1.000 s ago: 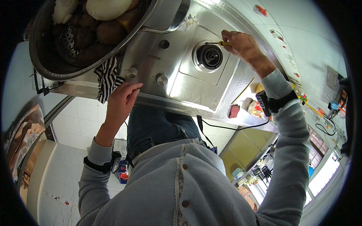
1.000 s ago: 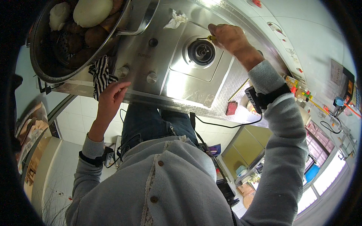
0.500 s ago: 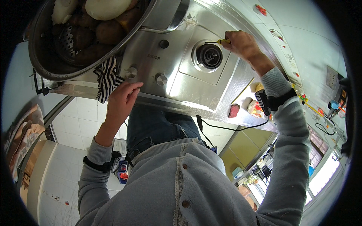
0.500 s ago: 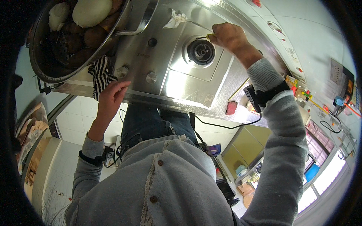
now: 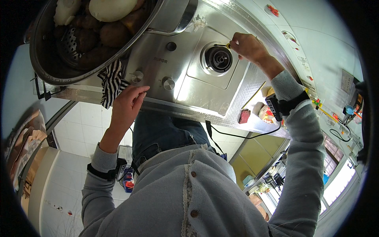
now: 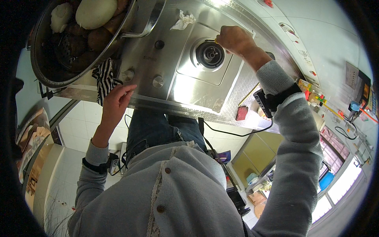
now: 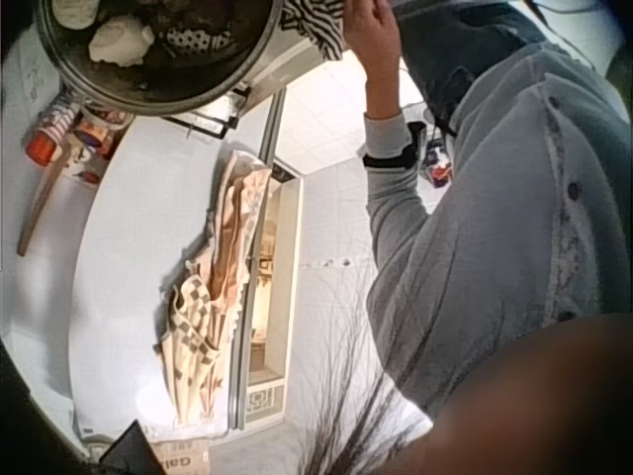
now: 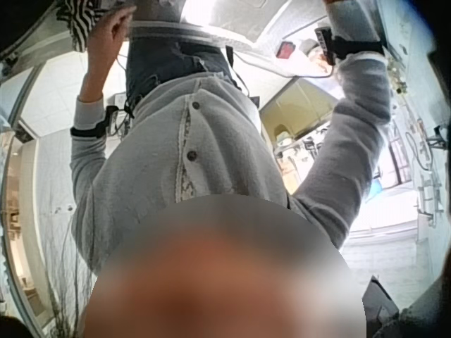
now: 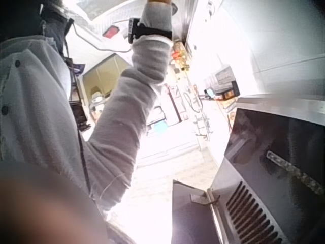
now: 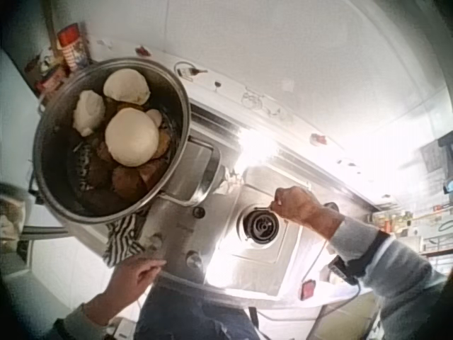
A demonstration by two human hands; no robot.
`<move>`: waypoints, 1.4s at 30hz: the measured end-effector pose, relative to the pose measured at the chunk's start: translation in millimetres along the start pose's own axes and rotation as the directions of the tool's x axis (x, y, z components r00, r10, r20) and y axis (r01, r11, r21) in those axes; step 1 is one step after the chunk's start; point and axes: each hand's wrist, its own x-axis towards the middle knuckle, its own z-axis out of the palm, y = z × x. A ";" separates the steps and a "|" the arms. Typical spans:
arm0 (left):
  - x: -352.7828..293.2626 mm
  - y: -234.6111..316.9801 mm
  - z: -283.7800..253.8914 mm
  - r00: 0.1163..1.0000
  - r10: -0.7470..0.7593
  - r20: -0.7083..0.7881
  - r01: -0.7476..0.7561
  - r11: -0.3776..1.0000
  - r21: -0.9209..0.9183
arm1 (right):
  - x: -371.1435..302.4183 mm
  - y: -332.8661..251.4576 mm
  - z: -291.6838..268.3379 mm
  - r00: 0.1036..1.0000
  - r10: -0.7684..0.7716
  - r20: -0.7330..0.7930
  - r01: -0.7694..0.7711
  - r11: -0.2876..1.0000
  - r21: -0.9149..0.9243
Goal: The person uses a screwdriver to adjust and clean the burner assembly on a gas stove. They remove the burner cap, scrape the burner head, wipe the tool with a tissue, and reassemble the parts.
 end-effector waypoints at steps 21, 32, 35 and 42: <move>-4.5 -6.4 3.1 0.999 0.037 -0.035 -0.037 0.999 0.001 | 1.0 18.4 24.2 0.888 -0.238 -0.395 0.173 0.966 -0.193; -6.0 -4.9 1.4 1.000 0.008 -0.028 -0.009 1.000 -0.024 | 7.9 17.1 10.1 0.982 0.133 0.133 -0.184 0.829 0.528; -6.0 -5.1 0.8 0.999 0.009 -0.031 -0.009 1.000 -0.016 | -4.3 13.8 17.8 0.971 -0.029 -0.237 0.057 0.992 0.110; -5.2 -6.3 1.8 0.999 0.034 -0.042 -0.035 0.999 -0.025 | 5.3 2.3 1.9 0.971 0.189 0.147 -0.238 0.819 0.522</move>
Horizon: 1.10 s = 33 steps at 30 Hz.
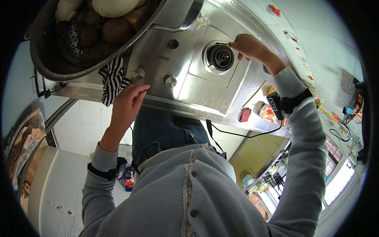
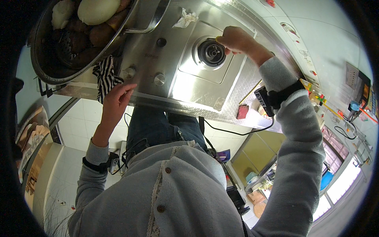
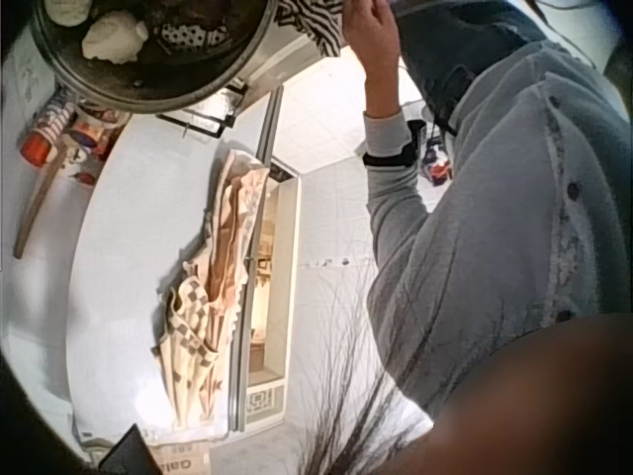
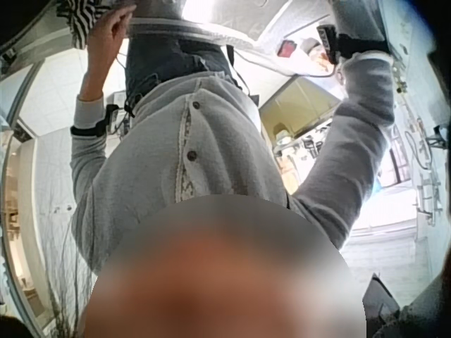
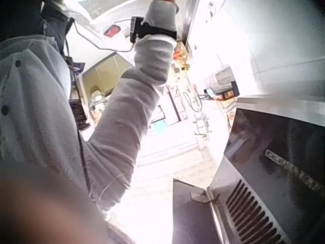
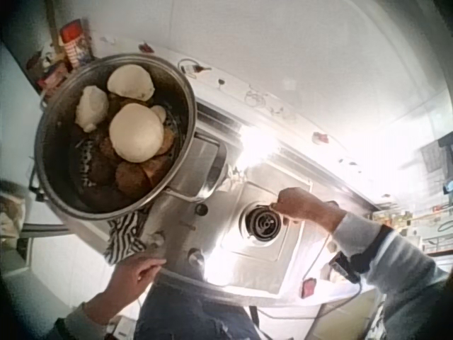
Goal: The person uses a screwdriver to adjust and clean the burner assembly on a gas stove. They remove the burner cap, scrape the burner head, wipe the tool with a tissue, and reassemble the parts.
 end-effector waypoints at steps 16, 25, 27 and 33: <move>1.6 0.3 -4.8 1.000 -0.015 0.018 0.015 1.000 0.027 | 2.5 -1.0 -1.7 0.987 -0.156 0.032 0.156 0.906 -0.393; 4.4 2.2 -5.2 1.000 -0.009 0.005 0.009 1.000 0.002 | -11.1 4.9 9.3 0.904 -0.371 -0.213 0.177 0.778 -0.603; 5.0 3.4 -5.6 1.000 -0.020 0.010 0.020 1.000 0.000 | -6.6 0.4 6.9 0.962 -0.238 -0.131 0.142 0.851 -0.505; 3.9 4.0 -7.6 0.996 -0.083 0.039 0.083 0.997 0.006 | -5.4 3.4 -0.8 0.964 -0.247 -0.100 0.183 0.886 -0.426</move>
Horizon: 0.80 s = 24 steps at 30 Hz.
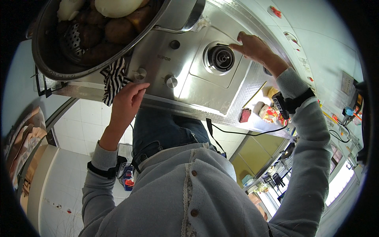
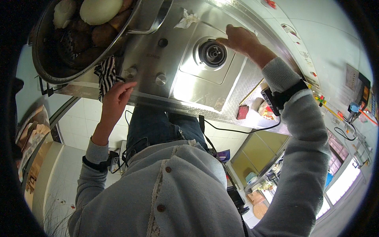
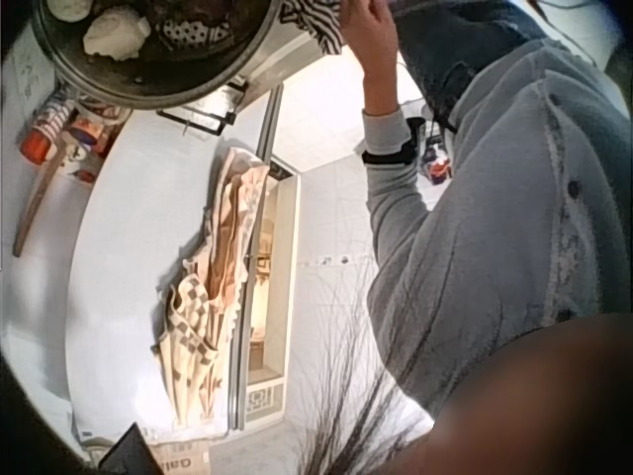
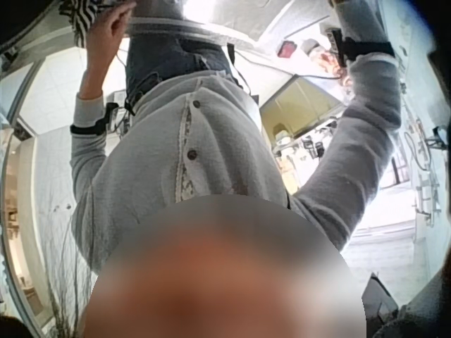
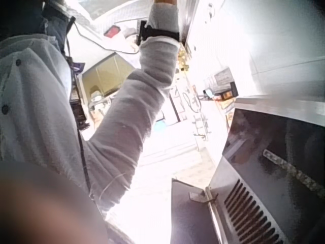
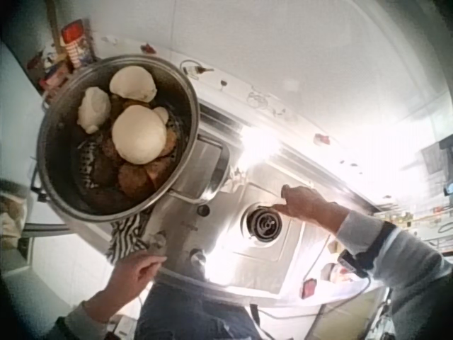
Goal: The person uses a screwdriver to adjust and clean the burner assembly on a gas stove. They remove the burner cap, scrape the burner head, wipe the tool with a tissue, and reassemble the parts.
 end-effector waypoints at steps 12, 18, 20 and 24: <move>-1.1 -1.2 1.3 1.000 0.025 0.001 -0.025 1.000 0.018 | 16.0 10.9 12.8 0.999 -0.041 0.034 0.041 0.999 -0.014; 0.1 -2.2 1.2 0.999 0.040 -0.006 -0.040 0.999 0.003 | 0.0 16.0 24.7 0.884 -0.364 -0.292 0.246 0.896 -0.371; 0.5 -1.7 2.7 0.998 0.054 -0.018 -0.054 0.999 0.010 | 5.0 11.8 24.1 0.896 -0.419 -0.146 0.290 0.803 -0.521; 0.5 -0.6 1.5 0.999 0.047 0.000 -0.047 0.999 0.021 | 21.8 9.6 7.9 0.878 0.260 0.402 -0.425 0.811 0.403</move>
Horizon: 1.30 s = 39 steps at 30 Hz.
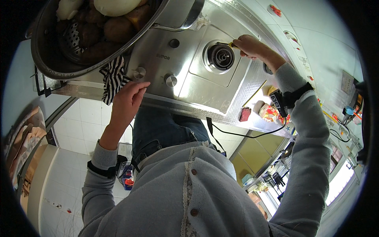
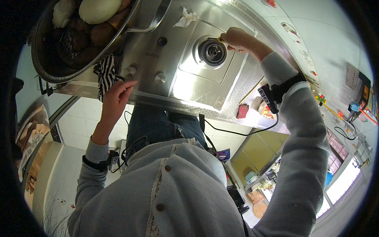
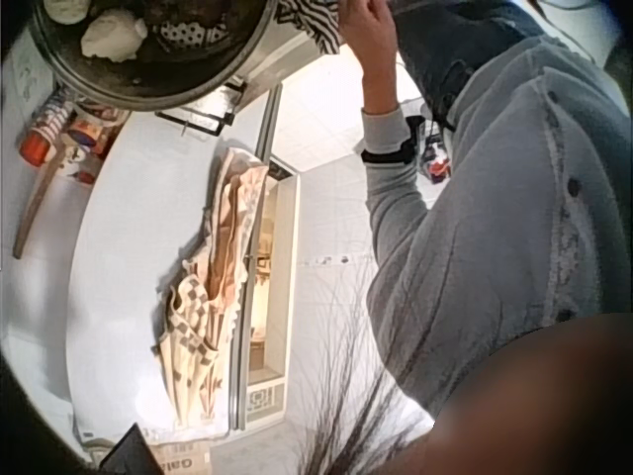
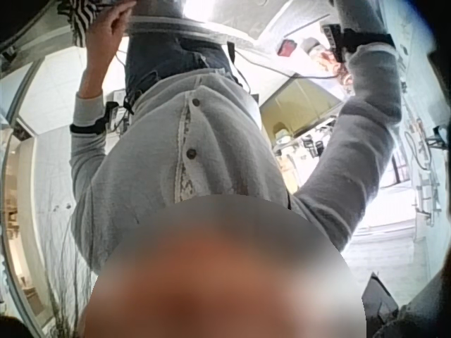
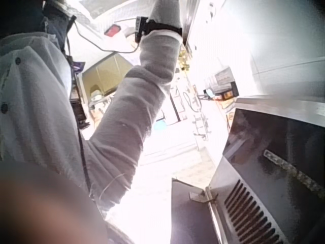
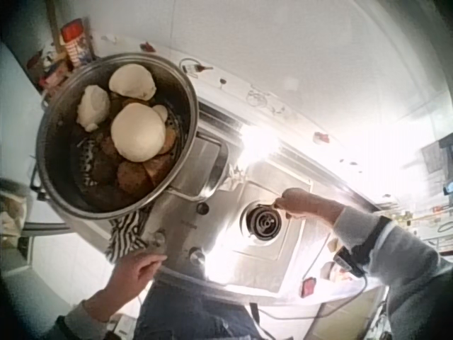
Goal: The person uses a screwdriver to adjust and clean the burner assembly on a gas stove. They remove the burner cap, scrape the burner head, wipe the tool with a tissue, and reassemble the parts.
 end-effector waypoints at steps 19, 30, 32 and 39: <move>2.9 3.1 2.8 1.000 0.015 -0.023 -0.015 0.999 -0.036 | -4.7 -3.1 -1.1 0.991 -0.076 -0.114 0.075 0.997 -0.008; 2.0 6.2 -0.5 0.999 -0.022 0.032 0.022 1.000 0.019 | 1.5 6.9 12.7 0.837 -0.490 -0.244 0.331 0.807 -0.489; 1.7 8.2 -0.2 1.000 0.000 0.020 0.000 1.000 0.021 | 3.9 3.5 4.8 0.978 -0.172 -0.120 0.164 0.983 -0.076; -2.9 0.3 4.3 1.000 -0.026 0.015 0.026 1.000 -0.016 | -15.4 15.7 15.2 0.747 -0.574 -0.335 0.311 0.748 -0.586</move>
